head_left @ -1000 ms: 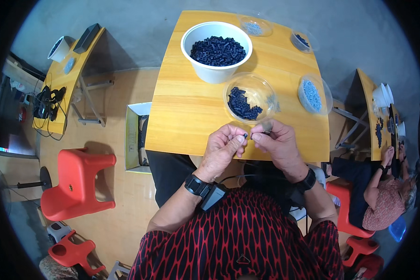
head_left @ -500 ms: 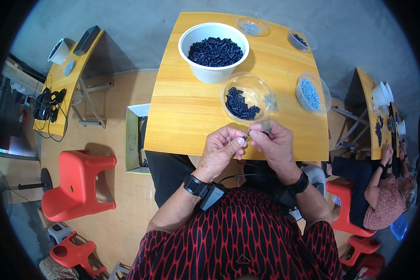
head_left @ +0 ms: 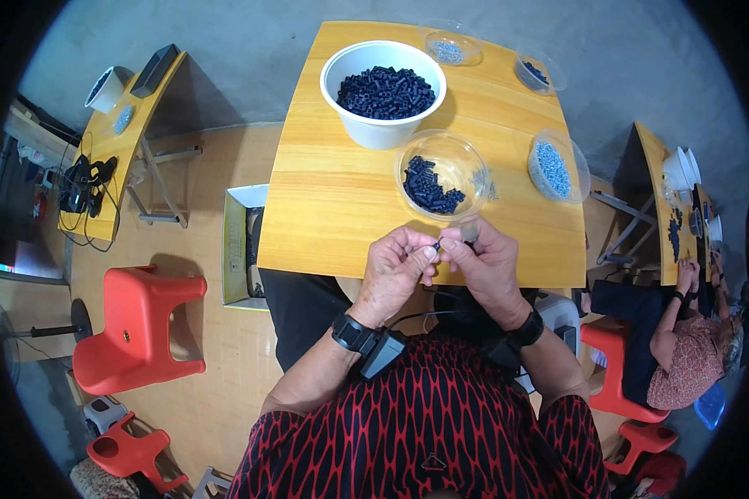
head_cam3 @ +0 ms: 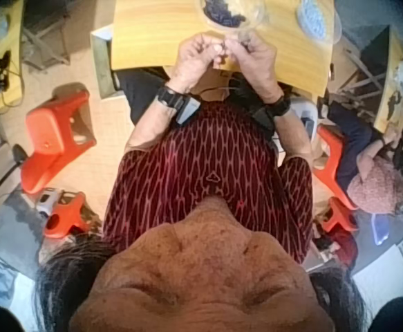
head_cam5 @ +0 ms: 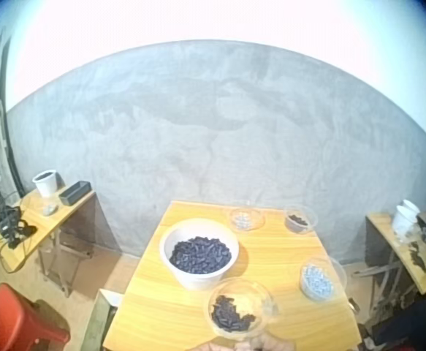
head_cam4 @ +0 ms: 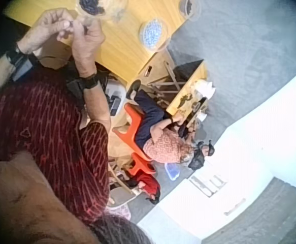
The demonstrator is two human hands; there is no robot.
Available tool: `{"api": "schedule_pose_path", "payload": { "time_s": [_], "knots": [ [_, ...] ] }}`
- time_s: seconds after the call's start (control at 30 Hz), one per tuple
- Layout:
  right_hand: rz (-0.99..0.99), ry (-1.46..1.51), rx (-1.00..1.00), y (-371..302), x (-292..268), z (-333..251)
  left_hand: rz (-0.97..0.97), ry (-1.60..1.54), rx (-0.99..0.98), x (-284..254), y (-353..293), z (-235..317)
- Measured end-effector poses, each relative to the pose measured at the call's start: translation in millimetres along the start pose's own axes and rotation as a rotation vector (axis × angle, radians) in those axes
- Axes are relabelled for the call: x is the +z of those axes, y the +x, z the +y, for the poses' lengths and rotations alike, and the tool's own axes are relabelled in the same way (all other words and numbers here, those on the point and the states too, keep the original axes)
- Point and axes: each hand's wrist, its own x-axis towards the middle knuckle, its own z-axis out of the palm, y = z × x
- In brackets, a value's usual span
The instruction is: Assembling small blue plastic components by hand at a table in a workshop.
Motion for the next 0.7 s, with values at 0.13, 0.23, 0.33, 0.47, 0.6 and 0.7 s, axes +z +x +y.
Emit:
{"api": "schedule_pose_path", "payload": {
  "time_s": [0.13, 0.23, 0.33, 0.47, 0.6, 0.7],
  "knots": [
    [-0.008, -0.053, -0.072, 0.1, 0.7, 6.9, 0.033, 0.031, 0.035, 3.2, -1.2, -1.6],
    [-0.034, -0.030, -0.070, 0.2, -0.3, 9.5, 0.040, 0.036, 0.055, 4.0, -2.2, -3.2],
    [-0.068, 0.028, -0.050, 0.0, -5.4, 15.9, 0.037, 0.047, 0.062, 3.3, -2.5, -5.5],
    [-0.118, 0.018, -0.099, -0.3, -10.5, 17.6, 0.000, 0.026, 0.068, 0.7, -0.5, -6.4],
    [-0.157, -0.075, -0.126, 1.0, -13.8, 8.4, 0.000, -0.009, 0.037, 0.5, 0.3, -2.5],
    [-0.098, -0.057, -0.087, -1.1, -11.0, -0.2, 0.011, -0.020, -0.016, -0.5, 0.4, -1.5]
  ]
}}
